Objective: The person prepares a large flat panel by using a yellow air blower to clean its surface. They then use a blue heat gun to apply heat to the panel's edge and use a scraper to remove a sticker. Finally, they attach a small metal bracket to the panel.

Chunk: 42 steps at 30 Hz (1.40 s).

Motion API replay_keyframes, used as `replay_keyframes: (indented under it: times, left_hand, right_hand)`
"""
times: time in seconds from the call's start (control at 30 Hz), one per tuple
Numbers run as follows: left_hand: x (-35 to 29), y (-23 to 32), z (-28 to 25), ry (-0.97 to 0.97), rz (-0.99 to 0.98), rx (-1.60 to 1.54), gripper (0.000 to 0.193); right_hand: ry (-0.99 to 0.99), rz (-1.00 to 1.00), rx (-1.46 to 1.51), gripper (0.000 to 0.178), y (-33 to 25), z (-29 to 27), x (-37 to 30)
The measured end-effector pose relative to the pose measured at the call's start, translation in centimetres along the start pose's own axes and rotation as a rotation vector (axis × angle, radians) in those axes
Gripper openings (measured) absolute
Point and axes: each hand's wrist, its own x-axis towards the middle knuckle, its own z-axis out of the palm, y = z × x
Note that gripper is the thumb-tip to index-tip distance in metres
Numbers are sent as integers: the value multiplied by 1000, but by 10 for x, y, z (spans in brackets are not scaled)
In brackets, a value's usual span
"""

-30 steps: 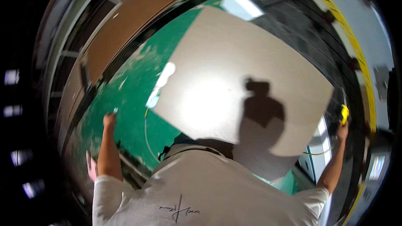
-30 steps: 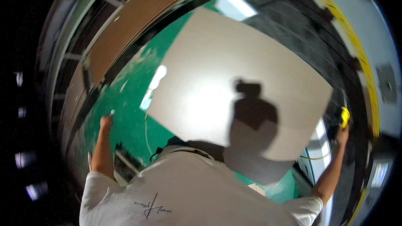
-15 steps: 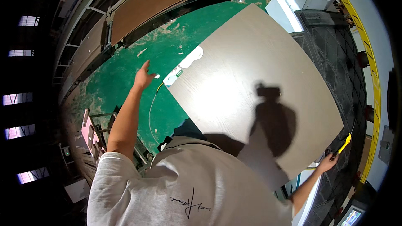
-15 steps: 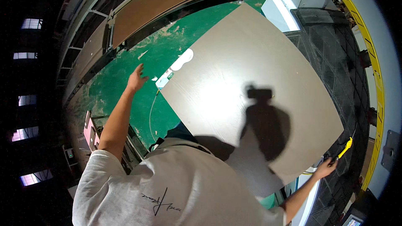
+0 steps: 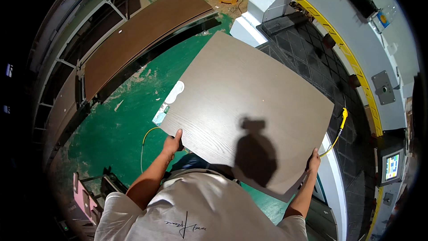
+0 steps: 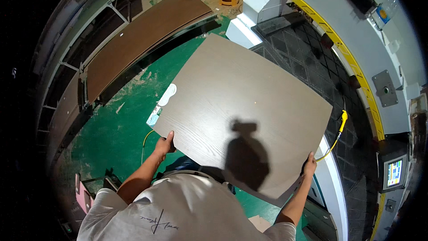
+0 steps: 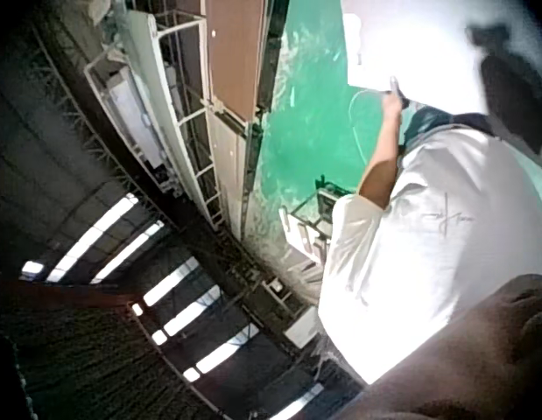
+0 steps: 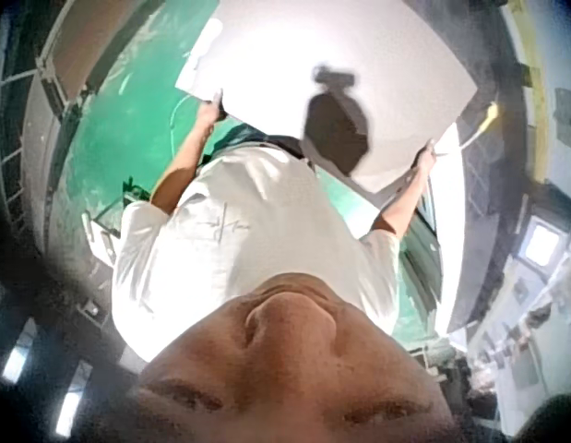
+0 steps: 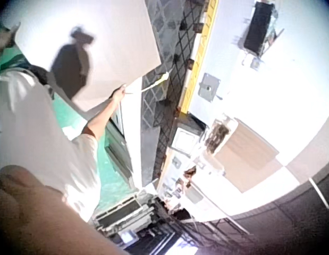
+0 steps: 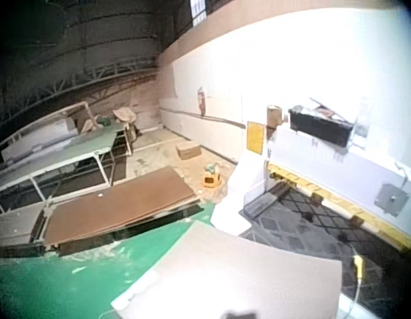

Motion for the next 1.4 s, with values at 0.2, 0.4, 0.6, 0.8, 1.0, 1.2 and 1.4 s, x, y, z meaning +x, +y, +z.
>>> replay_keyframes:
  times: [0.2, 0.4, 0.6, 0.8, 1.0, 1.2, 1.4]
  left_hand:
    - [8, 26, -20, -5, 96, -87, 67]
    - [31, 12, -62, -279, 182, -1, 60]
    - [-10, -121, -47, -661, 451, 420, 56]
    - [-101, -166, -145, -897, 242, 514, 61]
    - [9, -154, -265, -631, 19, -82, 42]
    - [91, -91, -297, -439, 11, -1007, 38]
    - [27, -122, -230, -521, -45, -412, 62]
  right_hand:
    - [16, -46, 57, 65, 30, 19, -49]
    - [181, -13, -75, 71, 75, 42, -160]
    - [254, 346, 114, 65, 103, 102, -339]
    - [95, 311, 585, 59, 167, 178, -490]
    - [-335, 11, -161, 34, 131, 185, -597]
    - [230, -98, -105, 50, 113, 174, -518]
    - [69, 293, 352, 71, 114, 326, -571]
